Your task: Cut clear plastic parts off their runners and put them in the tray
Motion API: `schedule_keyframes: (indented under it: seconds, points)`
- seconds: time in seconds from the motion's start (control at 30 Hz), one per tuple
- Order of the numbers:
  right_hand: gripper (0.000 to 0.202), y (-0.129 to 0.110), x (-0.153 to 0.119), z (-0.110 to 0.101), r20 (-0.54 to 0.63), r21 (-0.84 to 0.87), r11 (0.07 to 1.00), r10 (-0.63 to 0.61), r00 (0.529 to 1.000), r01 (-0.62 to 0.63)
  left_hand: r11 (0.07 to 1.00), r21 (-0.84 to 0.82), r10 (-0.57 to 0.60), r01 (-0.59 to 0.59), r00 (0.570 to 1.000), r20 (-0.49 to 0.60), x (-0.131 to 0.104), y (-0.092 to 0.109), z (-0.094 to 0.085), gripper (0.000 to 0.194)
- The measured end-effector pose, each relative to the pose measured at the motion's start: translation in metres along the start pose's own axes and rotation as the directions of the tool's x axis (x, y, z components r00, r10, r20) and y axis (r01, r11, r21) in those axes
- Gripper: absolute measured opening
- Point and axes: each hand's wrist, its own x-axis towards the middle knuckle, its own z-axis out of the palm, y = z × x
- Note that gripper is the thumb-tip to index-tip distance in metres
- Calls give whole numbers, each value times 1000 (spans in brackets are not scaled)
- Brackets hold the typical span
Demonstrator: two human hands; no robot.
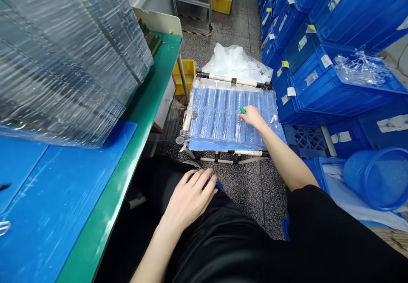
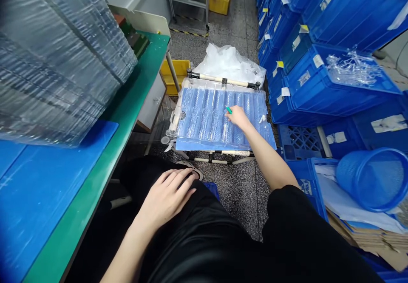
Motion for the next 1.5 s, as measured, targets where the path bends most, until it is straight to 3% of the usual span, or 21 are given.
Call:
schedule_keyframes:
  seconds: [0.23, 0.4, 0.53, 0.67, 0.7, 0.77, 0.83, 0.87, 0.93, 1.0, 1.1, 1.23, 1.37, 1.5]
  points:
    - [38, -16, -3, -4, -41, 8, 1000, 22, 999, -22, 997, 24, -76, 75, 995, 60, -23, -2, 9, 25]
    - [40, -56, -3, 0, -64, 97, 995, 33, 997, -26, 993, 33, -113, 112, 993, 35, -37, -4, 5, 23]
    - [39, -94, -9, -4, -23, 274, 960, 68, 997, -59, 989, 4, -147, 147, 989, 14, -47, -4, -6, 23]
    - [33, -113, -40, -35, -72, 547, 837, 47, 996, 0, 952, -159, -273, 262, 961, -48, -62, -4, -22, 22]
    - [29, -118, -52, -43, -94, 623, 782, 29, 995, 36, 914, -252, -347, 317, 934, -82, -65, -3, -25, 24]
    - [25, -129, -84, -52, -138, 769, 628, -18, 990, 119, 780, -492, -517, 388, 842, -156, -67, -2, -31, 36]
    - [30, -147, -125, -47, -145, 891, 424, -73, 987, 163, 645, -685, -637, 339, 734, -235, -64, 0, -38, 59]
    - [33, -158, -147, -38, -115, 937, 317, -107, 988, 144, 621, -729, -661, 288, 692, -290, -60, 1, -42, 70]
    - [35, -181, -193, -12, 32, 989, 147, -210, 977, -1, 656, -729, -660, 196, 616, -429, -54, 3, -52, 82]
    - [31, -201, -236, 18, 222, 975, 48, -327, 919, -219, 703, -698, -644, 135, 536, -546, -52, 4, -67, 76]
    - [26, -220, -282, 56, 451, 858, -16, -455, 768, -514, 710, -700, -662, 76, 410, -627, -59, 8, -93, 46]
    - [35, -229, -309, 79, 608, 672, -60, -526, 595, -738, 673, -730, -722, 114, 315, -617, -73, 16, -126, 28]
    - [40, -231, -318, 83, 650, 567, -118, -544, 531, -816, 621, -769, -777, 153, 248, -578, -80, 22, -141, 19]
    - [35, -231, -323, 83, 658, 525, -158, -549, 516, -837, 589, -792, -803, 160, 233, -549, -84, 22, -140, 18]
